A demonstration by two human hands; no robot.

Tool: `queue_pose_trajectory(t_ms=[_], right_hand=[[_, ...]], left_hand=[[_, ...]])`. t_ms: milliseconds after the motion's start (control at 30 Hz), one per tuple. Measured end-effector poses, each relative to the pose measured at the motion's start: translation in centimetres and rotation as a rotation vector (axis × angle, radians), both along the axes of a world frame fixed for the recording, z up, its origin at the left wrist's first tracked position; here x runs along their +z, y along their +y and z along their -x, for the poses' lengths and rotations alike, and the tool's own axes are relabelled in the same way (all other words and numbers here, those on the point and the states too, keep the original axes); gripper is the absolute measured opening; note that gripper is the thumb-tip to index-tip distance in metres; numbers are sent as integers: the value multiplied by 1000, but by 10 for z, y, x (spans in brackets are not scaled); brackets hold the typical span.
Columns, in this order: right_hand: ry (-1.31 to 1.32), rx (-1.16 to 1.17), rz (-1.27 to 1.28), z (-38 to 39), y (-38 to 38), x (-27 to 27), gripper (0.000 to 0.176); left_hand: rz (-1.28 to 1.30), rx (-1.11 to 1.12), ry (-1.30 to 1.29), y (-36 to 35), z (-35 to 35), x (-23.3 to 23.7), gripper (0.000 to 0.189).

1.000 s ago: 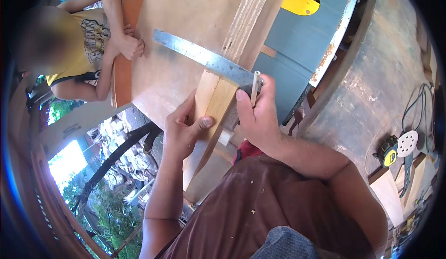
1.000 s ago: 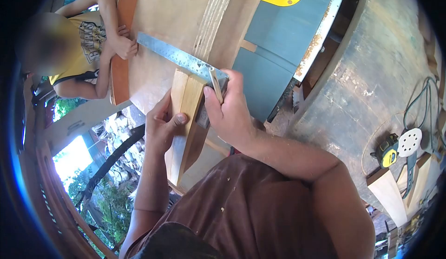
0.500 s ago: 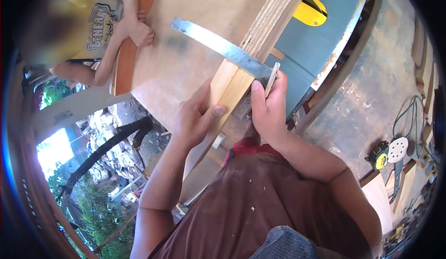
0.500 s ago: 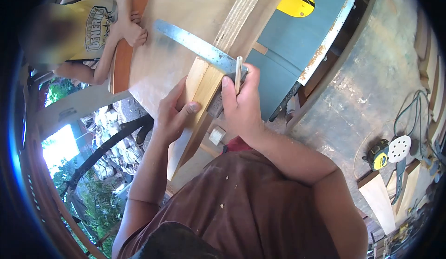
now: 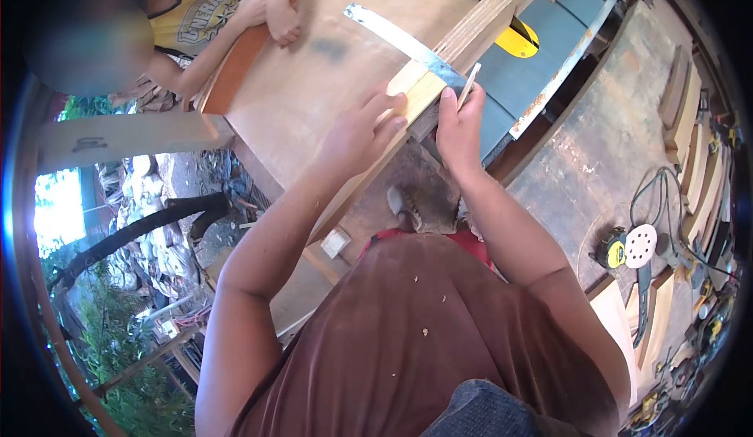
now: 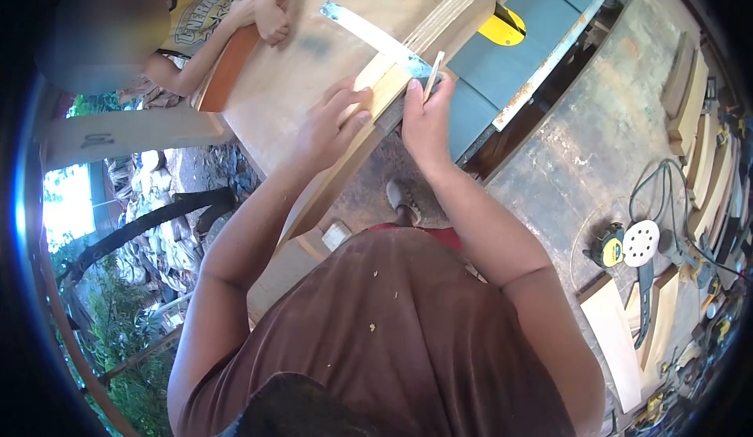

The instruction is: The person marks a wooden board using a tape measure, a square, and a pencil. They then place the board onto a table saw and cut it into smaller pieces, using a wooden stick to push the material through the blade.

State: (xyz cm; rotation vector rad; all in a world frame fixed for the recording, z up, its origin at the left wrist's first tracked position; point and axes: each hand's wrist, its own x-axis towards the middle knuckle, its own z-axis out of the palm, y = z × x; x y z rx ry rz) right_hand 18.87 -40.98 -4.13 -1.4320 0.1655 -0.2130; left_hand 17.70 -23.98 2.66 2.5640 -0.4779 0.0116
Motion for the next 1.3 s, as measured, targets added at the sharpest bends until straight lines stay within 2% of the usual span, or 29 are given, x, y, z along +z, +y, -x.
queue_pose_trajectory(t_ms=[133,200,600,733,833,900,933,967,1000,1033,1100,1167,1200,1233,1300], right_hand=[[-62,-29,42,-1,2,-2,36],[28,7,-87,1,2,5,36],[103,70,-126,0,-2,9,35],[100,68,-187,3,-11,10,33],[151,-180,-163,7,-52,3,29],[132,-303,53,25,-97,-4,32],[310,-341,197,35,-128,-15,37],[303,-406,446,47,-162,-35,37],[182,-348,853,65,-215,-90,30],[228,-402,928,87,-243,-97,26],[376,-465,204,125,-273,-82,28],[417,-448,228,152,-300,-90,36],[648,-303,330,160,-319,-85,37],[644,-310,333,163,-334,-84,37],[677,-199,1109,171,-349,-81,48]], left_hand=[[-13,-30,-47,-2,5,7,49],[-31,-21,24,0,4,3,54],[-16,-54,-32,0,4,-2,49],[-45,-35,34,-1,3,2,50],[-29,-58,33,0,3,2,49],[-46,-61,1,-1,2,2,44],[-39,-51,1,0,3,1,44],[-36,-64,-33,0,3,1,44],[-33,-75,-67,1,4,1,44],[-24,-59,-68,1,3,1,44],[-48,-84,24,2,2,2,46],[-47,-84,17,2,2,3,46],[-54,-92,7,2,2,4,45],[-49,-97,2,3,2,1,45],[-70,-90,-61,4,1,-5,46]])
